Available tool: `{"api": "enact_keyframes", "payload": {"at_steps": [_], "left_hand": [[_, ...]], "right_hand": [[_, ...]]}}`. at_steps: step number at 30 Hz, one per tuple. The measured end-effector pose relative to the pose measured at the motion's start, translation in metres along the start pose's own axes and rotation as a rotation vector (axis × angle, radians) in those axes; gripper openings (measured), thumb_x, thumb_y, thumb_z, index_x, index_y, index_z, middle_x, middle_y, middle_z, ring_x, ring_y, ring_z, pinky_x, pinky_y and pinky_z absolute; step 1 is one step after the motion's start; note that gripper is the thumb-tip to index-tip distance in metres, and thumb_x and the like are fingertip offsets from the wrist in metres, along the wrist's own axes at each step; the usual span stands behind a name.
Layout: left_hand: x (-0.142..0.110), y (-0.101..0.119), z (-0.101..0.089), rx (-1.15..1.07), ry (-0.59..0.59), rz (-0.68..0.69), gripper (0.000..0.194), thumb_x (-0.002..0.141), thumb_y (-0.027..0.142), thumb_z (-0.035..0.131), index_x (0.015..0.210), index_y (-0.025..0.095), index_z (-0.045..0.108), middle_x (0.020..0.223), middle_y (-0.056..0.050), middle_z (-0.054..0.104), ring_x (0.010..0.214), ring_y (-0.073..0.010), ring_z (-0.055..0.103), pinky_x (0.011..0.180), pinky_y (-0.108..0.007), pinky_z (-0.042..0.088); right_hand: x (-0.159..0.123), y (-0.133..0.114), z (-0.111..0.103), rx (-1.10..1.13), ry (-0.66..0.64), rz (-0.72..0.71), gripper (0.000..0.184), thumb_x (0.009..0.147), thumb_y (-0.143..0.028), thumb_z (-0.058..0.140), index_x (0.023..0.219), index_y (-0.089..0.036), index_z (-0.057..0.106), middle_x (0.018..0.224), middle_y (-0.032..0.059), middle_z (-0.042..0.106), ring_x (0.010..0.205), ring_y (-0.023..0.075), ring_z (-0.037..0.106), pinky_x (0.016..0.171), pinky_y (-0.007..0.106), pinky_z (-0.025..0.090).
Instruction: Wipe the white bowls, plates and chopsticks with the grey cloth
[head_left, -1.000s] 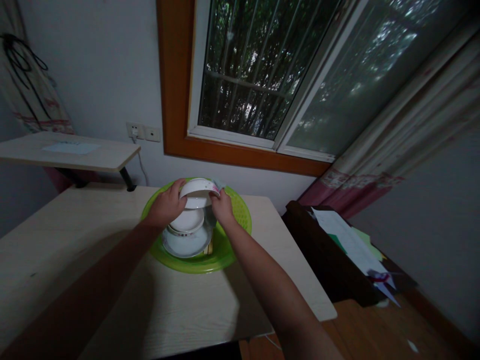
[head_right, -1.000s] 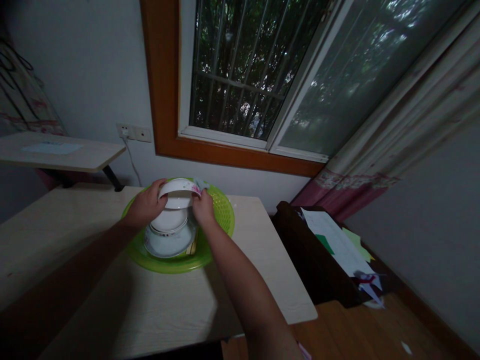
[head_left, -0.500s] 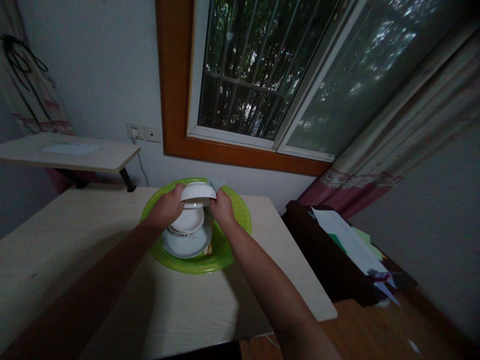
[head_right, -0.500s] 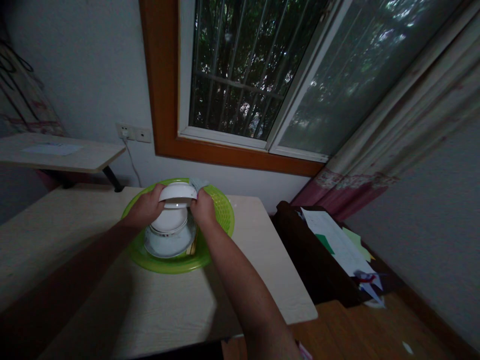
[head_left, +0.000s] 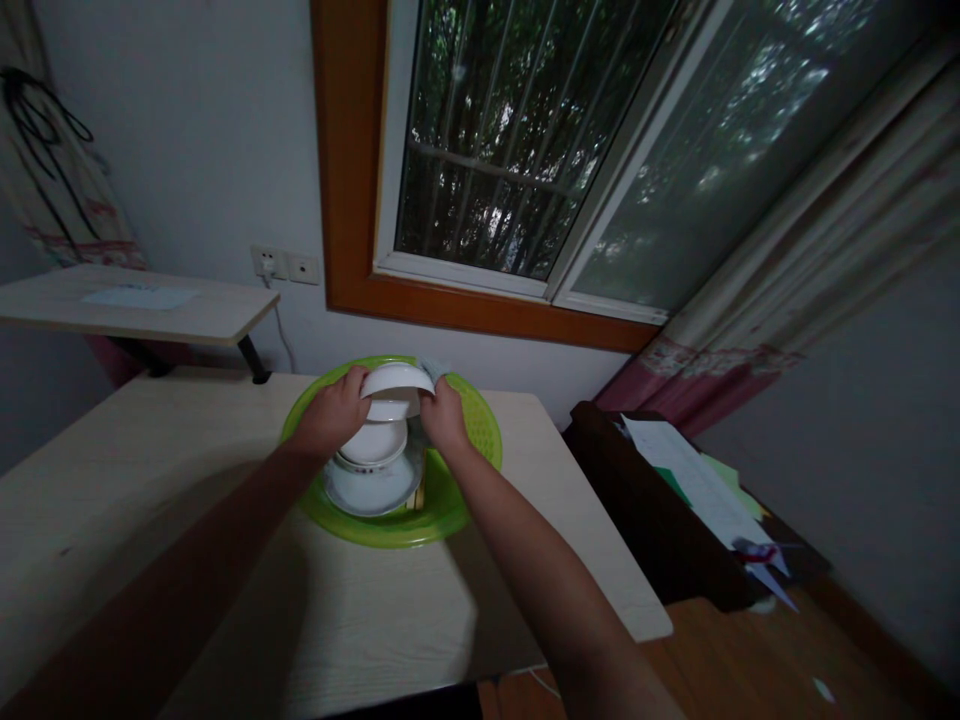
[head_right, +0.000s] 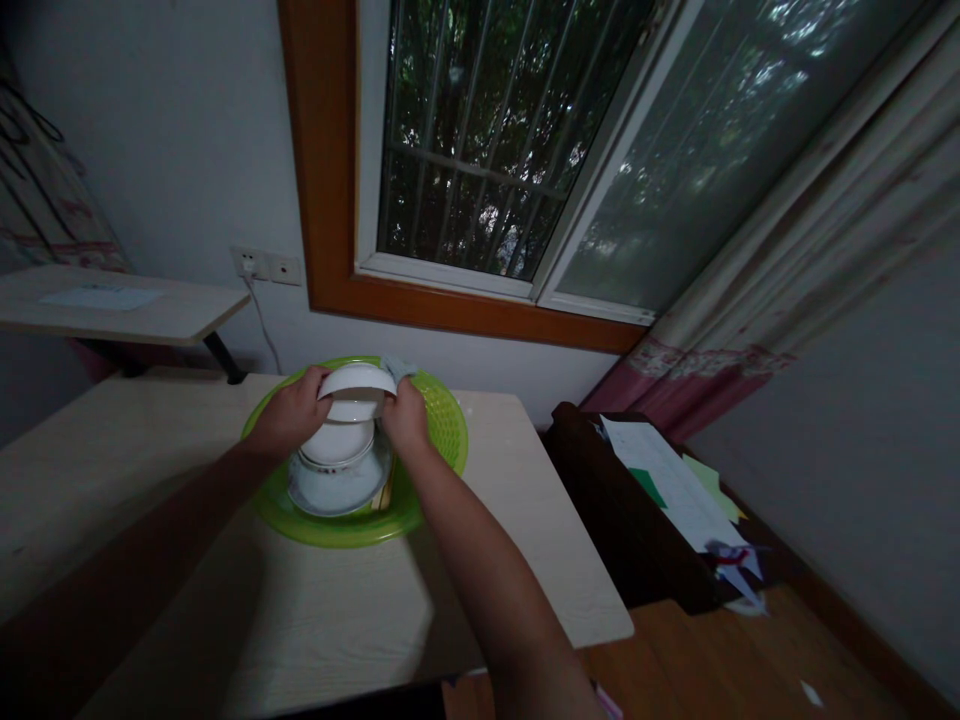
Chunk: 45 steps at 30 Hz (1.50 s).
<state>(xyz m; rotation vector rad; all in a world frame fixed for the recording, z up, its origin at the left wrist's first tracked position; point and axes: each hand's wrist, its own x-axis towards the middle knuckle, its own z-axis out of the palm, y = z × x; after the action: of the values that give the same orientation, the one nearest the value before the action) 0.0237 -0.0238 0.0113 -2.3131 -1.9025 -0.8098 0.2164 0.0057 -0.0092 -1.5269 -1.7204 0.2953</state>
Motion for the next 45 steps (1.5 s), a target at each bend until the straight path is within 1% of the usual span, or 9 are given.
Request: {"api": "enact_keyframes", "payload": {"at_steps": [3,7,11,16,23,28,33,39,45], "left_hand": [[0.001,0.0,0.001,-0.039,-0.006,-0.048,0.029,0.094,0.027,0.044,0.12,0.018,0.052,0.106,-0.013,0.071,0.099,-0.0262,0.07,0.086,-0.035,0.051],[0.001,-0.003,0.005,-0.067,-0.016,-0.056,0.026,0.095,0.028,0.042,0.117,0.019,0.052,0.1,-0.011,0.072,0.093,-0.0254,0.07,0.081,-0.033,0.05],[0.0,-0.004,0.005,-0.043,-0.007,-0.038,0.026,0.095,0.023,0.041,0.118,0.018,0.051,0.1,-0.012,0.072,0.093,-0.0256,0.07,0.079,-0.032,0.05],[-0.002,-0.001,0.001,0.05,-0.06,-0.002,0.03,0.095,0.02,0.041,0.123,0.017,0.051,0.109,-0.013,0.071,0.096,-0.0251,0.07,0.082,-0.032,0.051],[-0.004,0.001,-0.001,0.139,-0.08,0.073,0.037,0.093,0.013,0.04,0.128,0.012,0.051,0.121,-0.018,0.067,0.107,-0.0264,0.067,0.092,-0.035,0.049],[-0.004,-0.001,0.001,0.069,-0.026,0.083,0.042,0.089,0.012,0.044,0.131,0.014,0.051,0.129,-0.016,0.064,0.114,-0.0274,0.064,0.098,-0.036,0.048],[0.0,-0.004,0.005,-0.107,0.06,0.089,0.043,0.09,0.02,0.047,0.132,0.015,0.052,0.132,-0.014,0.064,0.12,-0.0273,0.062,0.105,-0.037,0.045],[0.001,-0.006,0.01,-0.278,-0.02,0.043,0.048,0.092,0.025,0.044,0.138,0.014,0.044,0.122,-0.015,0.069,0.11,-0.0274,0.067,0.096,-0.039,0.051],[0.002,-0.01,0.011,-0.287,0.0,0.052,0.046,0.09,0.019,0.042,0.136,0.014,0.045,0.127,-0.015,0.066,0.116,-0.0261,0.065,0.099,-0.038,0.05]], "right_hand": [[0.005,0.004,0.005,0.096,-0.007,0.078,0.017,0.089,-0.021,0.051,0.099,-0.018,0.064,0.095,0.0082,0.072,0.088,0.0212,0.066,0.08,0.03,0.052],[0.006,0.005,0.006,0.111,-0.002,0.069,0.015,0.089,-0.024,0.055,0.099,-0.019,0.065,0.098,0.008,0.072,0.091,0.0208,0.066,0.082,0.031,0.052],[0.002,0.005,0.003,0.026,-0.006,0.001,0.014,0.089,-0.024,0.055,0.098,-0.018,0.065,0.096,0.0089,0.072,0.091,0.0224,0.067,0.081,0.031,0.052],[-0.003,-0.002,-0.007,-0.134,-0.03,-0.118,0.023,0.087,-0.015,0.049,0.106,-0.017,0.062,0.101,0.0113,0.072,0.093,0.0246,0.067,0.084,0.032,0.051],[-0.01,-0.016,-0.016,-0.316,-0.06,-0.159,0.029,0.083,-0.012,0.051,0.11,-0.017,0.059,0.106,0.0149,0.07,0.09,0.0269,0.067,0.082,0.034,0.051],[-0.009,-0.01,-0.011,-0.191,-0.007,-0.145,0.034,0.082,-0.01,0.048,0.113,-0.017,0.06,0.107,0.0131,0.071,0.096,0.0253,0.067,0.087,0.033,0.05],[0.0,0.003,-0.003,0.003,-0.003,-0.058,0.03,0.085,-0.012,0.048,0.11,-0.018,0.064,0.103,0.0089,0.073,0.097,0.0221,0.067,0.086,0.03,0.051],[0.006,0.01,0.007,0.137,0.008,0.046,0.023,0.089,-0.021,0.053,0.107,-0.016,0.066,0.103,0.0098,0.074,0.095,0.0211,0.068,0.082,0.029,0.052],[0.003,0.008,0.003,0.053,0.004,-0.04,0.022,0.087,-0.019,0.055,0.107,-0.017,0.065,0.103,0.0097,0.073,0.095,0.0218,0.068,0.083,0.029,0.052]]}}
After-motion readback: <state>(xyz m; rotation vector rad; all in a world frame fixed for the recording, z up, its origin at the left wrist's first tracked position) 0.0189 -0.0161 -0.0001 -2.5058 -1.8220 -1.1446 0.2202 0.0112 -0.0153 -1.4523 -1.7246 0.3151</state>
